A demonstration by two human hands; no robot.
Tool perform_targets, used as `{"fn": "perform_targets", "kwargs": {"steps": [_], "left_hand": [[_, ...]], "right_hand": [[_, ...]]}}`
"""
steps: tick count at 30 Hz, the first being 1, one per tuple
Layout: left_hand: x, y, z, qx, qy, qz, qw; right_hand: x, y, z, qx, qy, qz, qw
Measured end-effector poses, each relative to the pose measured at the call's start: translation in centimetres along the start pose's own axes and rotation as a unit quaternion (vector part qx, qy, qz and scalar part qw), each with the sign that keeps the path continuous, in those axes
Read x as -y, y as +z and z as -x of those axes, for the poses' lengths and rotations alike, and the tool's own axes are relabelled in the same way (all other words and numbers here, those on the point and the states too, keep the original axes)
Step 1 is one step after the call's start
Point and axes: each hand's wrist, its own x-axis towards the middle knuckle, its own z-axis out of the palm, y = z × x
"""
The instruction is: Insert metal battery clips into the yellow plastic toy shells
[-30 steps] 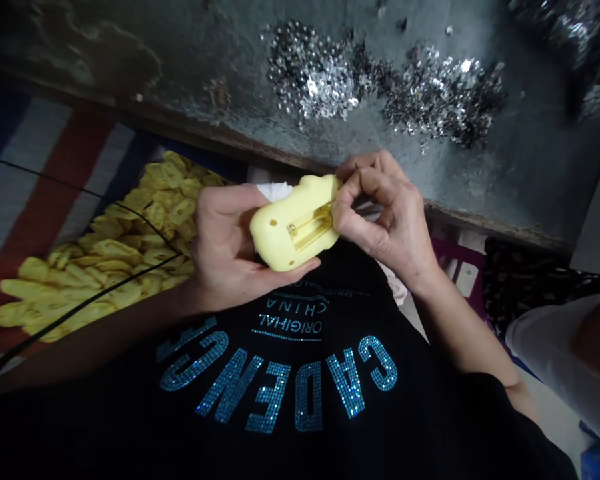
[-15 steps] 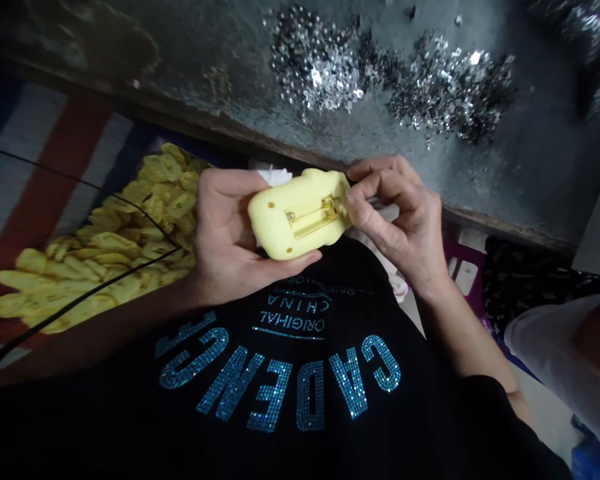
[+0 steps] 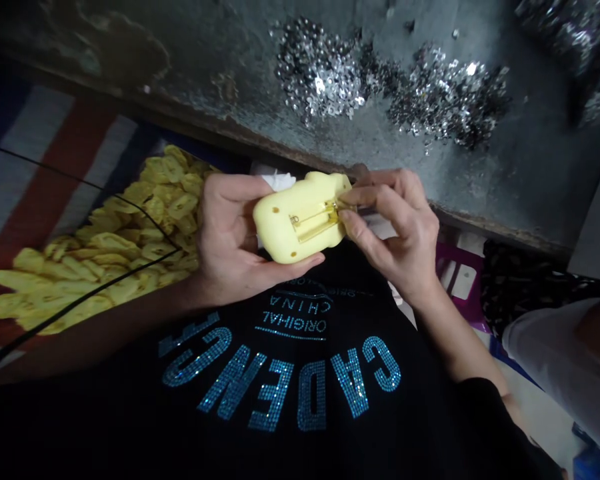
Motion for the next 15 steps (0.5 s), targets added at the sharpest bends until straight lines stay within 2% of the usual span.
{"fn": "perform_targets", "kwargs": {"steps": [3,8,12,15], "left_hand": [[0.1,-0.1,0.1,0.013,0.029,-0.012,0.999],[-1.2,-0.7,0.1,0.081,-0.026,-0.056,0.995],[-1.0,-0.6,0.3,0.059,-0.036,-0.032,0.997],[-0.4,-0.3,0.4,0.036,-0.007,-0.018,0.999]], "right_hand": [[-0.1,-0.2,-0.8,0.013,0.022,-0.038,0.999],[-0.4,0.2,-1.4,0.028,0.004,-0.062,0.998],[-0.6,0.9,-1.1,0.010,0.026,-0.091,0.995],[-0.9,1.4,-0.8,-0.024,0.039,-0.134,0.990]]}}
